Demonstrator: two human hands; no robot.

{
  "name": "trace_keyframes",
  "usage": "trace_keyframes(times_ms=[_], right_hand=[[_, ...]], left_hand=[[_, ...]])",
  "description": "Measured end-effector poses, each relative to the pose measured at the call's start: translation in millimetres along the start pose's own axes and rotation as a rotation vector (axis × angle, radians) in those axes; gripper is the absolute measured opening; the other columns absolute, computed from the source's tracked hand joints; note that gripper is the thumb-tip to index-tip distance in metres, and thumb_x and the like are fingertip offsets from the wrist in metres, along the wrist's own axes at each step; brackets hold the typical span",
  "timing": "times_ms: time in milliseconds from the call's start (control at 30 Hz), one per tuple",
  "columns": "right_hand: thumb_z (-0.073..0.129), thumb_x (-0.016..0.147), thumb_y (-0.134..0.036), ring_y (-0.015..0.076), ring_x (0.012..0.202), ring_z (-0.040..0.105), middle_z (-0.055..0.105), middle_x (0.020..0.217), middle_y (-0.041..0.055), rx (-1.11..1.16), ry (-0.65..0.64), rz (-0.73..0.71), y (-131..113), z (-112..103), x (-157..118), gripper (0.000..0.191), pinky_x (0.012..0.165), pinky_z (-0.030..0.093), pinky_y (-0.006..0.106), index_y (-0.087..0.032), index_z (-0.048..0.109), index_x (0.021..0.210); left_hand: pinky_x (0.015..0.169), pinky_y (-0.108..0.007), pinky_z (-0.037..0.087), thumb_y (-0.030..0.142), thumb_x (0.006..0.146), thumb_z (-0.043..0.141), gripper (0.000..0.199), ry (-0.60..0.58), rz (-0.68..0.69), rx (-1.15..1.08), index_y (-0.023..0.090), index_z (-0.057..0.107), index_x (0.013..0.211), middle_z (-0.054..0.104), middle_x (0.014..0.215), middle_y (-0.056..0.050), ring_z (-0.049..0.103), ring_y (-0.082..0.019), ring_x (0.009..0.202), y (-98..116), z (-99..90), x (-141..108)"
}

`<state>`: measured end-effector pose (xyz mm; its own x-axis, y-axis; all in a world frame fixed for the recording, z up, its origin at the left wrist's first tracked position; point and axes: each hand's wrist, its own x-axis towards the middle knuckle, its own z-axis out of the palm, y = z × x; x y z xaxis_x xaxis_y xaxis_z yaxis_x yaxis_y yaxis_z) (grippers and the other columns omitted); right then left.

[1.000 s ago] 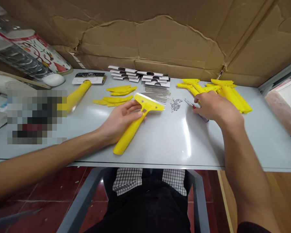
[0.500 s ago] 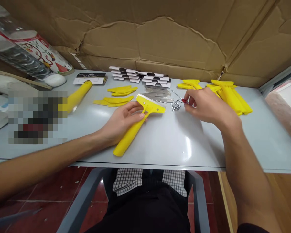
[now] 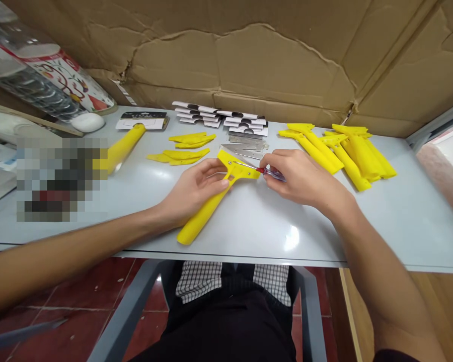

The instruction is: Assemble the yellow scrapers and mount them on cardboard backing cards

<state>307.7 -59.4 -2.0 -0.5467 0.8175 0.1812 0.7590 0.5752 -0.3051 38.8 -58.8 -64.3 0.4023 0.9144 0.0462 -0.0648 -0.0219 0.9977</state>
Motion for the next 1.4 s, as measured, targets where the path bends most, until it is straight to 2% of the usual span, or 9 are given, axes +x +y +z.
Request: trace_keyframes(times_ms=[300, 467, 633, 1200, 1400], right_hand=[[0.061, 0.099, -0.026, 0.0214, 0.08, 0.066, 0.077, 0.099, 0.0083, -0.023, 0.022, -0.024, -1.6, 3.8, -1.1, 0.026, 0.073, 0.046, 0.035, -0.019, 0.081, 0.113], [0.059, 0.103, -0.028, 0.0213, 0.079, 0.065, 0.077, 0.103, 0.0097, -0.06, 0.089, -0.034, -9.7, 1.8, -4.8, 0.03, 0.07, 0.045, 0.036, -0.018, 0.083, 0.119], [0.06, 0.104, -0.027, 0.022, 0.08, 0.066, 0.075, 0.101, 0.0096, -0.068, 0.143, -0.086, -10.2, -0.1, -6.0, 0.027, 0.072, 0.047, 0.037, -0.018, 0.083, 0.117], [0.06, 0.103, -0.025, 0.0208, 0.08, 0.065, 0.074, 0.098, 0.0084, -0.041, 0.154, -0.085, -9.7, -0.9, -4.9, 0.025, 0.07, 0.045, 0.036, -0.018, 0.082, 0.113], [0.06, 0.103, -0.024, 0.021, 0.082, 0.066, 0.074, 0.098, 0.0085, -0.032, 0.167, -0.093, -12.4, -1.6, -4.5, 0.025, 0.073, 0.048, 0.036, -0.017, 0.081, 0.113]], left_hand=[[0.117, -0.047, 0.056, 0.022, 0.094, 0.078, 0.038, -0.008, 0.016, 0.021, 0.015, 0.063, 0.128, 0.074, 0.139, -0.016, 0.072, -0.026, 0.127, -0.7, -0.6, -0.2], [0.117, -0.048, 0.056, 0.023, 0.094, 0.079, 0.039, 0.008, -0.003, 0.021, 0.014, 0.064, 0.129, 0.073, 0.141, -0.017, 0.072, -0.026, 0.127, -1.3, -0.1, 0.1], [0.119, -0.048, 0.055, 0.021, 0.094, 0.079, 0.036, 0.017, -0.015, 0.01, 0.015, 0.065, 0.127, 0.073, 0.144, -0.016, 0.072, -0.026, 0.128, 0.9, 0.6, -0.4], [0.121, -0.052, 0.053, 0.025, 0.091, 0.081, 0.032, 0.012, -0.017, 0.004, 0.018, 0.064, 0.117, 0.075, 0.143, -0.016, 0.072, -0.029, 0.13, 1.0, 0.6, 0.4], [0.12, -0.049, 0.054, 0.025, 0.092, 0.081, 0.034, 0.016, -0.012, 0.006, 0.017, 0.063, 0.12, 0.075, 0.141, -0.016, 0.073, -0.027, 0.128, -1.4, 0.0, 0.5]])
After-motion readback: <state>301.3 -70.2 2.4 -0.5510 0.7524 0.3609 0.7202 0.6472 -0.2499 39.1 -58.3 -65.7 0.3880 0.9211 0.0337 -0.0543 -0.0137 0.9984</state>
